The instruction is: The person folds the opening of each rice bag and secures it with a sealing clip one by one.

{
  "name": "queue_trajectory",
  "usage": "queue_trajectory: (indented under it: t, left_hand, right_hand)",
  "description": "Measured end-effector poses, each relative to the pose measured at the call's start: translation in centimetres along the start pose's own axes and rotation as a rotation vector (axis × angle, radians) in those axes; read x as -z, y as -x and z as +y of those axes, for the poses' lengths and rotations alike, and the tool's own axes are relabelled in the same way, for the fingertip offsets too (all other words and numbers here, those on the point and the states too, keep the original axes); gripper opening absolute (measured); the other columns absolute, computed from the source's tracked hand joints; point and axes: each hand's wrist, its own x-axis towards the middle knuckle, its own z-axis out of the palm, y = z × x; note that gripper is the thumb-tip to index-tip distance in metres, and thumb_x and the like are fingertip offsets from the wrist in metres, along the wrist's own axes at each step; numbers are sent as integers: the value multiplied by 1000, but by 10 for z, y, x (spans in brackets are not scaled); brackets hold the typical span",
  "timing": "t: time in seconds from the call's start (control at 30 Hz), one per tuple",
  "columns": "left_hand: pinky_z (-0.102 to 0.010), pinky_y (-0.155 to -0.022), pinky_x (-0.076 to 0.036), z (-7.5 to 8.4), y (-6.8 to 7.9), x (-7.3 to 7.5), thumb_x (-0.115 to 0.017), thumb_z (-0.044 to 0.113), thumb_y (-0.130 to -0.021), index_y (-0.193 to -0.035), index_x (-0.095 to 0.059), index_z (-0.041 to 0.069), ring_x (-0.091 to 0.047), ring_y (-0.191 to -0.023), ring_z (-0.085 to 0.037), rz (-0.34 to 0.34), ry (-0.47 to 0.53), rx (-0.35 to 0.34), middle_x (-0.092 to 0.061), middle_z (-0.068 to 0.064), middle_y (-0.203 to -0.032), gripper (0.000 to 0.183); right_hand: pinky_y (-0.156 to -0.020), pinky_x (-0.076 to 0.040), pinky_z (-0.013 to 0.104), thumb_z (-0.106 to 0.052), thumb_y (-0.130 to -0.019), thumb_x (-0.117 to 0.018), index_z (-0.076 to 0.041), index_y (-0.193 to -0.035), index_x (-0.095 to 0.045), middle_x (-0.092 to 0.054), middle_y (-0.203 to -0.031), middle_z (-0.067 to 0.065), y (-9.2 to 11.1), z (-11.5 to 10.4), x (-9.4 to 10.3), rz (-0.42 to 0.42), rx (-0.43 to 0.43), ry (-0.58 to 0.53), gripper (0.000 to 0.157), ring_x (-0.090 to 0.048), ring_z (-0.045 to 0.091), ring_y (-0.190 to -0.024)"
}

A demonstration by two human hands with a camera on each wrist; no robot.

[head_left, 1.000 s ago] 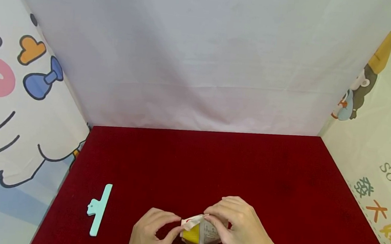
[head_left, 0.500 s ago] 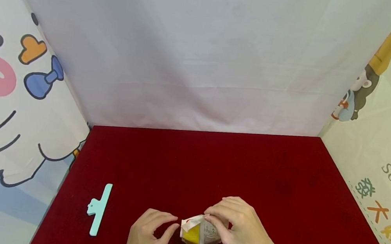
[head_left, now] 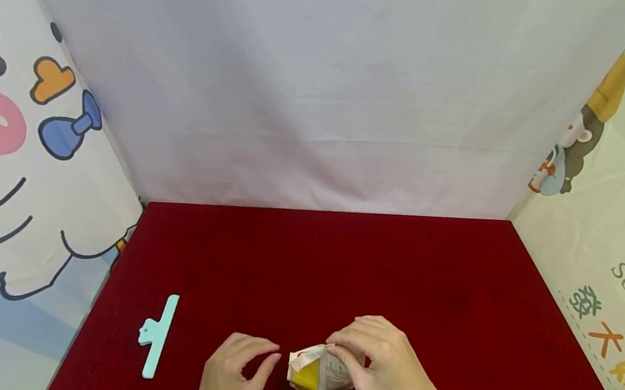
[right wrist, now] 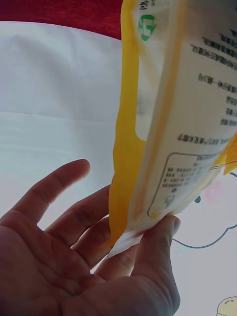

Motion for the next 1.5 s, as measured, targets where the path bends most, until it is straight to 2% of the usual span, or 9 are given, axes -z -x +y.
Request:
queue_trajectory:
  t: [0.53, 1.07, 1.5]
  left_hand:
    - [-12, -78, -54, -4, 1, 2, -97, 12, -74, -92, -84, 24, -67, -88, 2, -26, -62, 61, -78, 17, -94, 25]
    - [-12, -78, -53, -7, 3, 3, -98, 14, -74, -92, -85, 25, -66, -88, 3, -33, -100, 94, -77, 18, -93, 25]
    - [-19, -75, -58, -12, 5, 5, -97, 14, -74, -93, -85, 24, -67, -87, 0, -12, -115, 94, -78, 16, -93, 24]
  right_hand:
    - [-95, -55, 21, -7, -86, -87, -19, -95, -79, -78, -91, -13, 1, 0, 0, 3, -8, -3, 17, -68, 0, -80]
    - [-91, -56, 22, -8, -88, -87, -19, -95, -79, -77, -91, -12, 1, 0, -1, 11, -7, -9, 15, -69, 1, -81]
    - [-89, -56, 22, -7, -87, -87, -19, -95, -79, -77, -90, -13, 0, 0, -1, 12, -2, -14, 17, -68, 0, -81]
